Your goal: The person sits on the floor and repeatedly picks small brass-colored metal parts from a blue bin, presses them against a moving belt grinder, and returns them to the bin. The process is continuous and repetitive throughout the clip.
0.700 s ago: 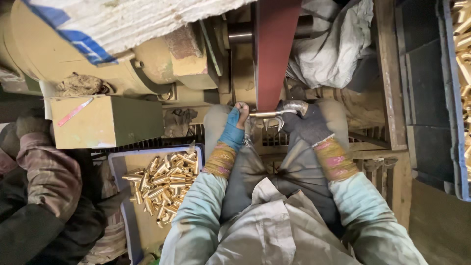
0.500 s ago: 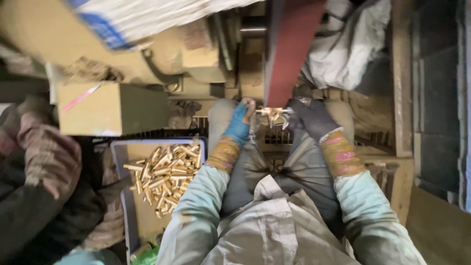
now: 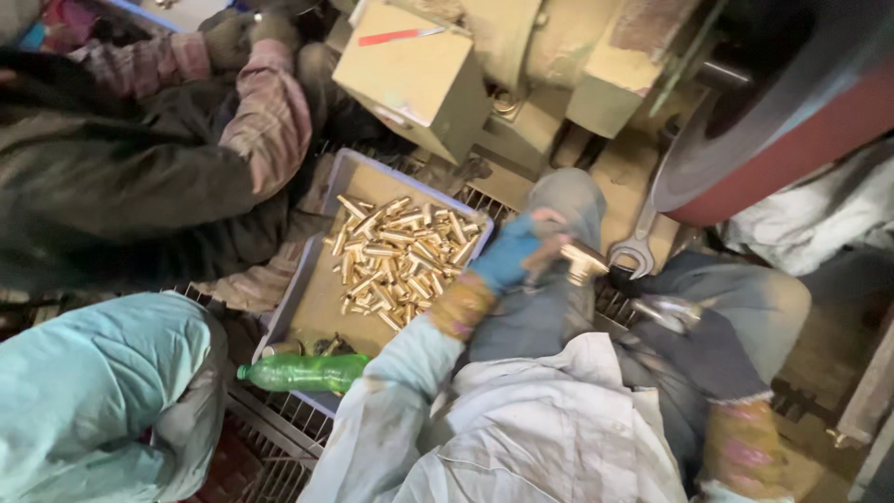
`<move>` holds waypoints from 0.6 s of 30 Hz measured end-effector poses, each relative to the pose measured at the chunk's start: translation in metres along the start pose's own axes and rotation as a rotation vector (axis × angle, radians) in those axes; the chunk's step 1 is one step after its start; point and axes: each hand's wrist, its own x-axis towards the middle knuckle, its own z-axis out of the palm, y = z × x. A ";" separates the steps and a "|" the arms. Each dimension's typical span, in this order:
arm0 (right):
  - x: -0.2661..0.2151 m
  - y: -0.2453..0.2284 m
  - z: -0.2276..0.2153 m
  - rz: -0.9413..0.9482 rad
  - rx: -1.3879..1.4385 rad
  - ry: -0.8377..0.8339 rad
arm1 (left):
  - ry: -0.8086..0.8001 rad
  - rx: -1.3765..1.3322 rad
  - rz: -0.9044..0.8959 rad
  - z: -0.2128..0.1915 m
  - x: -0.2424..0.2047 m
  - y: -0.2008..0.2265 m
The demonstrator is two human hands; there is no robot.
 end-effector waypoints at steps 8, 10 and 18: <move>-0.058 0.011 -0.001 0.218 0.982 0.383 | 0.416 1.253 0.042 -0.188 -0.094 -0.080; -0.066 0.020 -0.006 0.228 0.899 0.430 | 0.433 1.560 -0.009 -0.206 -0.116 -0.089; -0.092 0.029 -0.014 0.273 0.842 0.689 | 0.463 1.117 -0.247 -0.191 -0.072 -0.063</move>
